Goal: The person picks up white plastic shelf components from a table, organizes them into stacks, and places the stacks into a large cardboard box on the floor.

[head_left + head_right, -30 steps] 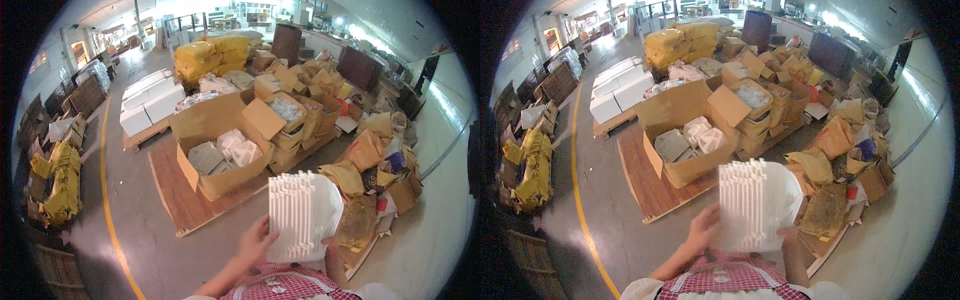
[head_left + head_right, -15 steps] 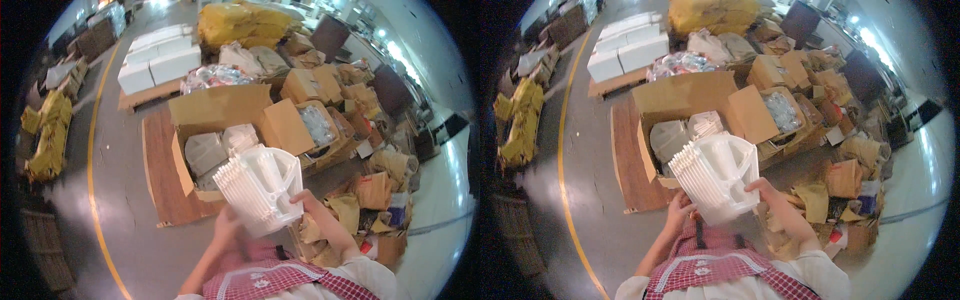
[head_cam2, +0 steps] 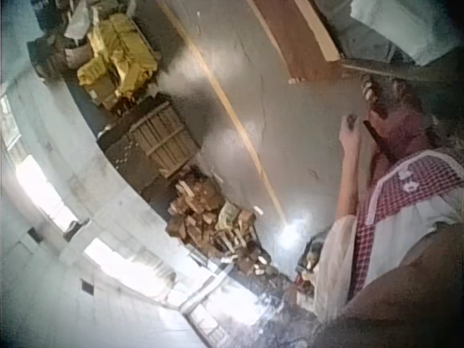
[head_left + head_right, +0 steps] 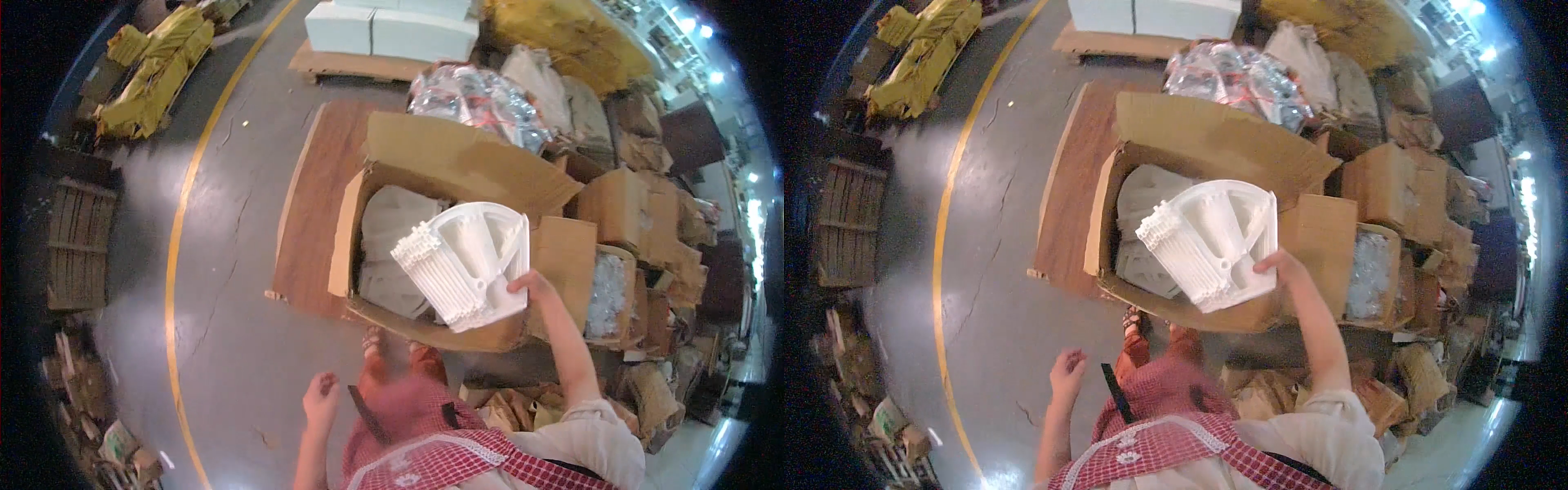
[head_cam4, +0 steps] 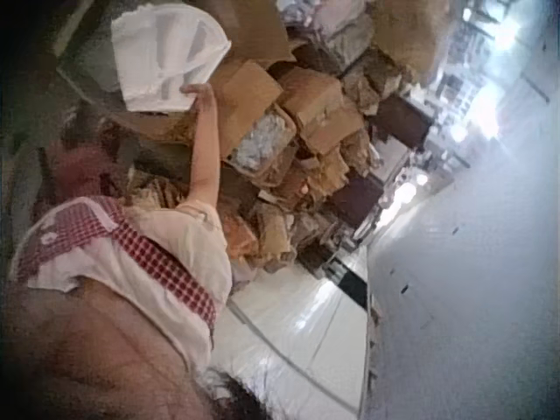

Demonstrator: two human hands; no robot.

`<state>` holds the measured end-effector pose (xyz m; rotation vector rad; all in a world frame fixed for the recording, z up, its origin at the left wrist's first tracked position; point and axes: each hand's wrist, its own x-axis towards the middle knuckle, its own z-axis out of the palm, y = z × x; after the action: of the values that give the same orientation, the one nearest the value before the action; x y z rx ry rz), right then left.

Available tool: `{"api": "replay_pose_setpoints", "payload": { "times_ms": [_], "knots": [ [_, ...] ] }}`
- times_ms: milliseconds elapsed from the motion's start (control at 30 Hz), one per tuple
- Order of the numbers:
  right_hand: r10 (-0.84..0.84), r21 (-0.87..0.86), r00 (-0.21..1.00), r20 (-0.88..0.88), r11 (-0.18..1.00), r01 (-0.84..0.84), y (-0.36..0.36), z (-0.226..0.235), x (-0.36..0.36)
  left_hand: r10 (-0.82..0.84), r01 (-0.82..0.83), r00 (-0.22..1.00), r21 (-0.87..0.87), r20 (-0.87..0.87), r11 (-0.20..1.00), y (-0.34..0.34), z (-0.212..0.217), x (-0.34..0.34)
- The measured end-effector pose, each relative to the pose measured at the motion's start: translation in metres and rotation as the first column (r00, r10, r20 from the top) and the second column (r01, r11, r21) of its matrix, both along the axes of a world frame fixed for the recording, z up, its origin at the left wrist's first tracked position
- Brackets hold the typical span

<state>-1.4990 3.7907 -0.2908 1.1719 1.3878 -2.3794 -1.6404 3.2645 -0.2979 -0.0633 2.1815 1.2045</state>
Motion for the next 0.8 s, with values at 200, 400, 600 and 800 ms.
{"api": "replay_pose_setpoints", "payload": {
  "times_ms": [200, 400, 600, 800],
  "knots": [
    [0.468, 0.05, 0.881, 0.069, 0.88, -0.472, 0.038, -0.109, -0.109, 0.228, -0.153, 0.962, -0.4, 0.147, 0.904, -0.074, -0.014, 0.103],
    [0.64, 0.02, 0.743, 0.193, 0.755, -0.656, 0.0, -0.233, -0.163, -0.153, 0.356, 0.894, -0.46, 0.422, 0.813, -0.141, -0.038, 0.194],
    [0.62, -0.033, 0.752, 0.224, 0.776, -0.63, 0.016, -0.275, -0.19, 0.301, -0.087, 0.692, -0.338, 0.656, 0.937, -0.142, -0.018, 0.257],
    [0.604, -0.056, 0.786, 0.129, 0.796, -0.602, 0.012, -0.269, -0.199, 0.255, -0.069, 0.784, -0.329, 0.566, 0.942, -0.125, -0.019, 0.273]
  ]
}}
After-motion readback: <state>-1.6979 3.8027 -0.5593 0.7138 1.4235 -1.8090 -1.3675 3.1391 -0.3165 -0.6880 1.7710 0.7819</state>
